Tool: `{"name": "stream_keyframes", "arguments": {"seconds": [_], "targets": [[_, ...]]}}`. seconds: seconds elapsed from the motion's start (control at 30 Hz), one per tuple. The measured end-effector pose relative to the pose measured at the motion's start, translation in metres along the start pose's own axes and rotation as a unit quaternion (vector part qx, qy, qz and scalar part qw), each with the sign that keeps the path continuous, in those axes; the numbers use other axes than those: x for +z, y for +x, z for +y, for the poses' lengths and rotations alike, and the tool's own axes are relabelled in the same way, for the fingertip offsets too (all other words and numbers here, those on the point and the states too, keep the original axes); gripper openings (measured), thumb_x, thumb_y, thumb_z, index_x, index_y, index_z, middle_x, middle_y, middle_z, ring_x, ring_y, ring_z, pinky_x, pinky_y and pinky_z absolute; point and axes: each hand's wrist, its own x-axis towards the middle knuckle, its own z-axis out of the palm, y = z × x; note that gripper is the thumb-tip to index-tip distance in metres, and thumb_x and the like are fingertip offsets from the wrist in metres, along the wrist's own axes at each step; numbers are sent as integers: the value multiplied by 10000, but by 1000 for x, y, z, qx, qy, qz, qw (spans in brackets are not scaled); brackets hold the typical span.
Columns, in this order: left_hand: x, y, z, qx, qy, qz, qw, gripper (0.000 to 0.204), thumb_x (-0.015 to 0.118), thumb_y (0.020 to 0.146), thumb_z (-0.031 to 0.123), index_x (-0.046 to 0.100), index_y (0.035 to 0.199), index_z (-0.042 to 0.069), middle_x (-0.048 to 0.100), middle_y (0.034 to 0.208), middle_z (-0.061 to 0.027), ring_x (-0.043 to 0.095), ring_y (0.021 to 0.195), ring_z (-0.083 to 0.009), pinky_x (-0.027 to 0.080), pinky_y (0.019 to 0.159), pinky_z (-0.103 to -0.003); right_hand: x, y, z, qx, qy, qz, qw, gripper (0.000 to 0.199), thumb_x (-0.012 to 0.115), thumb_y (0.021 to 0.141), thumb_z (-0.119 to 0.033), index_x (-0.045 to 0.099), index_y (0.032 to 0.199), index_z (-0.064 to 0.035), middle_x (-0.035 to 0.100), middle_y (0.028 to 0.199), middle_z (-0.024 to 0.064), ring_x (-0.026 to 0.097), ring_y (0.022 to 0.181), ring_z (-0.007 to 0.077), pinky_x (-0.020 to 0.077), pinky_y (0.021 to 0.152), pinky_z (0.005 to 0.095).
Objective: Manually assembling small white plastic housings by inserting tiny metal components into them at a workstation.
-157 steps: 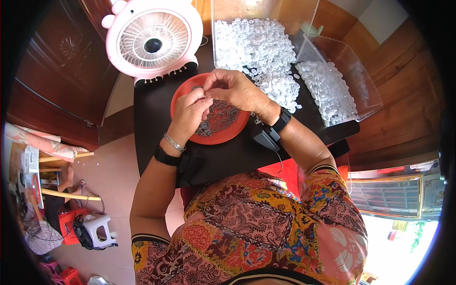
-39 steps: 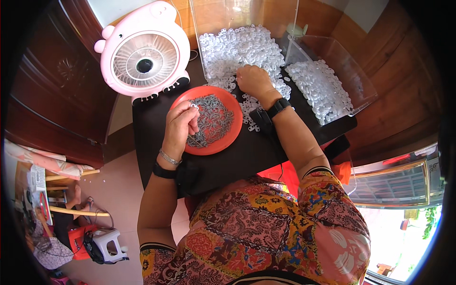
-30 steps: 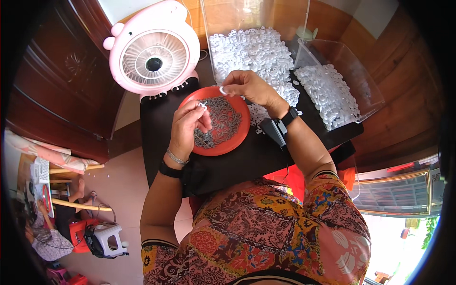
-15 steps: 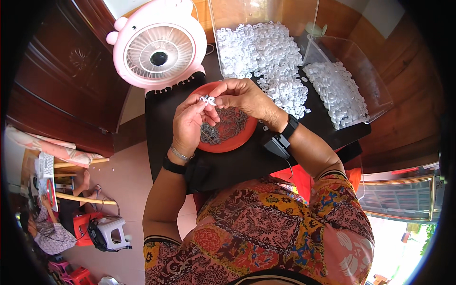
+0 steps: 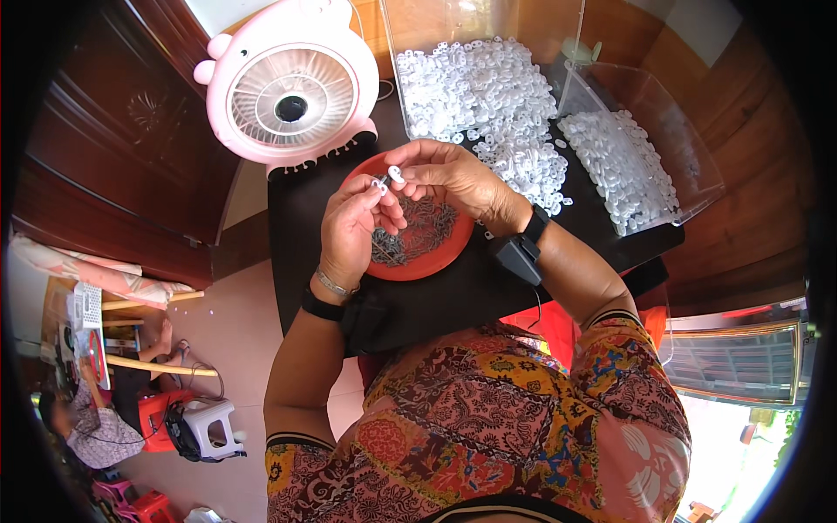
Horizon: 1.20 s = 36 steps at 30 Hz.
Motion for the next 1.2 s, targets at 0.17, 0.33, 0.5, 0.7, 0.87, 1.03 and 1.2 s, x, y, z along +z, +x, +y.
{"name": "stream_keyframes", "arguments": {"seconds": [0.17,0.33,0.5,0.7,0.87,1.03,1.2], "targets": [[2,0,-4,-5,5,-11,1000,233,488,891,231,571,839,20,641,789,-121,616,638,-179,477,584,-259,6,0,7,-100,-167,-22,981,257,558,907,8,632,1150,-26,651,916,0,578,817,51,485,786,222],[1,1,-5,-10,-11,-3,1000,231,488,893,230,565,826,22,656,815,-150,618,633,-181,480,585,-258,10,-3,10,-119,-206,13,971,250,560,908,21,629,1144,-20,655,937,5,587,852,59,491,803,230],[-1,1,-5,-12,-12,-7,1000,233,485,898,230,562,822,24,656,807,-150,617,629,-181,481,585,-260,11,-3,10,-139,-219,19,966,249,566,907,16,617,1149,-16,657,974,14,591,866,60,495,801,231],[2,1,-6,-9,-15,-18,1000,228,470,907,216,565,830,24,657,832,-149,618,651,-182,482,598,-260,8,-4,4,-121,-251,1,961,148,592,899,-19,610,1046,-3,650,895,27,597,841,70,494,762,221],[6,0,-5,-3,-8,-12,1000,212,466,898,197,559,825,21,656,873,-160,618,685,-185,485,614,-265,12,-4,9,-119,-177,58,975,57,604,892,-25,577,938,-7,623,831,15,582,743,62,480,667,203],[3,1,-7,15,-16,2,1000,209,462,900,187,561,828,17,660,876,-160,616,683,-184,486,617,-265,6,-2,13,-131,-199,73,968,69,622,880,-26,577,930,-12,618,824,9,573,722,61,476,665,207],[3,0,-7,12,-4,19,1000,220,457,910,182,576,841,11,661,858,-146,610,673,-171,482,615,-258,-2,-1,2,-45,-191,6,981,95,638,869,-35,592,949,-12,633,821,23,597,744,72,493,684,208]]}}
